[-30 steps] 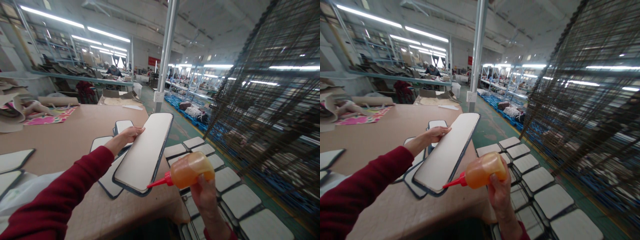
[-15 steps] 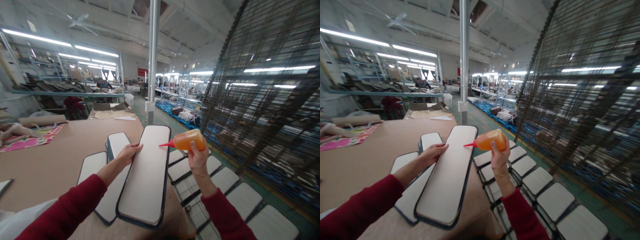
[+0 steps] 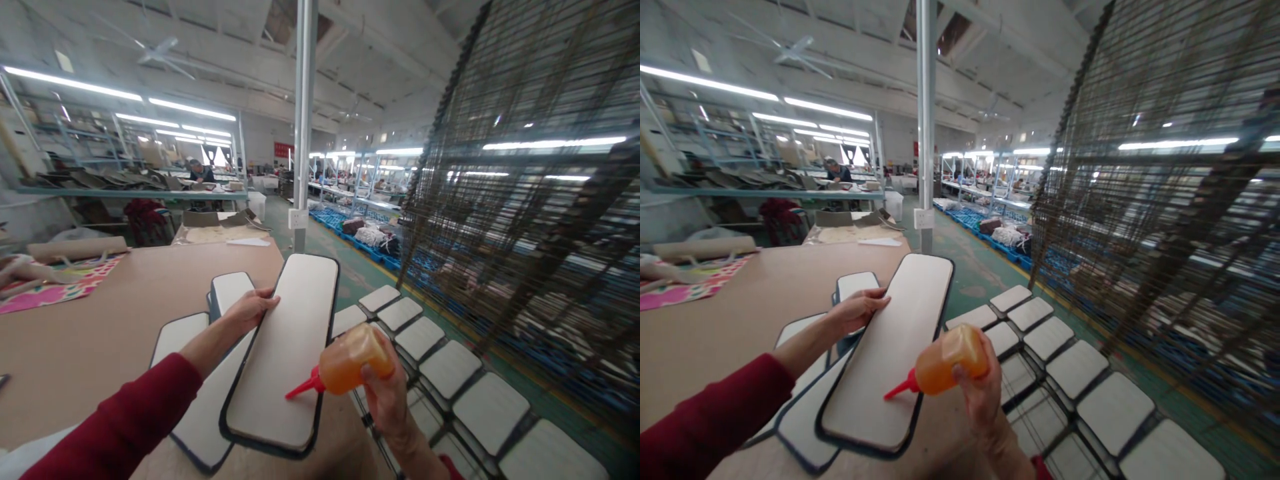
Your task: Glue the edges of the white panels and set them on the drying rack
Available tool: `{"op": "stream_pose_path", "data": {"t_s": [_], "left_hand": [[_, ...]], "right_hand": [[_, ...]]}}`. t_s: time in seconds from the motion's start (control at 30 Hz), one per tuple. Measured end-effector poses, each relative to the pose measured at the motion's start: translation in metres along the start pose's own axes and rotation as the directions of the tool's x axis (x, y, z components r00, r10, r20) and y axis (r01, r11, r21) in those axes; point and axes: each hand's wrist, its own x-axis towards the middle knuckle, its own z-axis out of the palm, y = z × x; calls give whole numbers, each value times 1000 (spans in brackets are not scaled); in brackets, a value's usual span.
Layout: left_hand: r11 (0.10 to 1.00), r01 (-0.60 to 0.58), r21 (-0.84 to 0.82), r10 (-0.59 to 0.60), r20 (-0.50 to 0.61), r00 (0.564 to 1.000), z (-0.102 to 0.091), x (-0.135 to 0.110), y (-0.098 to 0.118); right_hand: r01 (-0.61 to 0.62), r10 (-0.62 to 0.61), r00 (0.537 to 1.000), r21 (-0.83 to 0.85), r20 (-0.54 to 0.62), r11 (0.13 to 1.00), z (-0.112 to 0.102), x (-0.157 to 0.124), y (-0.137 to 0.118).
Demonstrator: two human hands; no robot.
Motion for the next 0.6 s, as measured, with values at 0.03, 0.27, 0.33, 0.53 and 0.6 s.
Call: {"op": "stream_pose_path", "data": {"t_s": [0.03, 0.27, 0.33, 0.53, 0.6], "left_hand": [[1000, 2, 5, -2, 8, 1000, 0, 0, 0], [998, 55, 35, -61, 182, 981, 15, -11, -9], [998, 58, 32, -63, 190, 980, 17, -10, -10], [1000, 18, 8, -18, 93, 995, 6, 1, -7], [999, 21, 26, -24, 105, 994, 5, 2, -6]], "right_hand": [[9, -9, 1000, -2, -27, 1000, 1, 7, -2], [182, -168, 909, 0, -380, 983, 15, 106, -18], [164, -152, 916, 1, -371, 986, 16, 101, -14], [-53, 52, 998, -35, -19, 998, 0, 11, 11], [-33, 30, 998, -49, -53, 998, -3, 6, 9]]}}
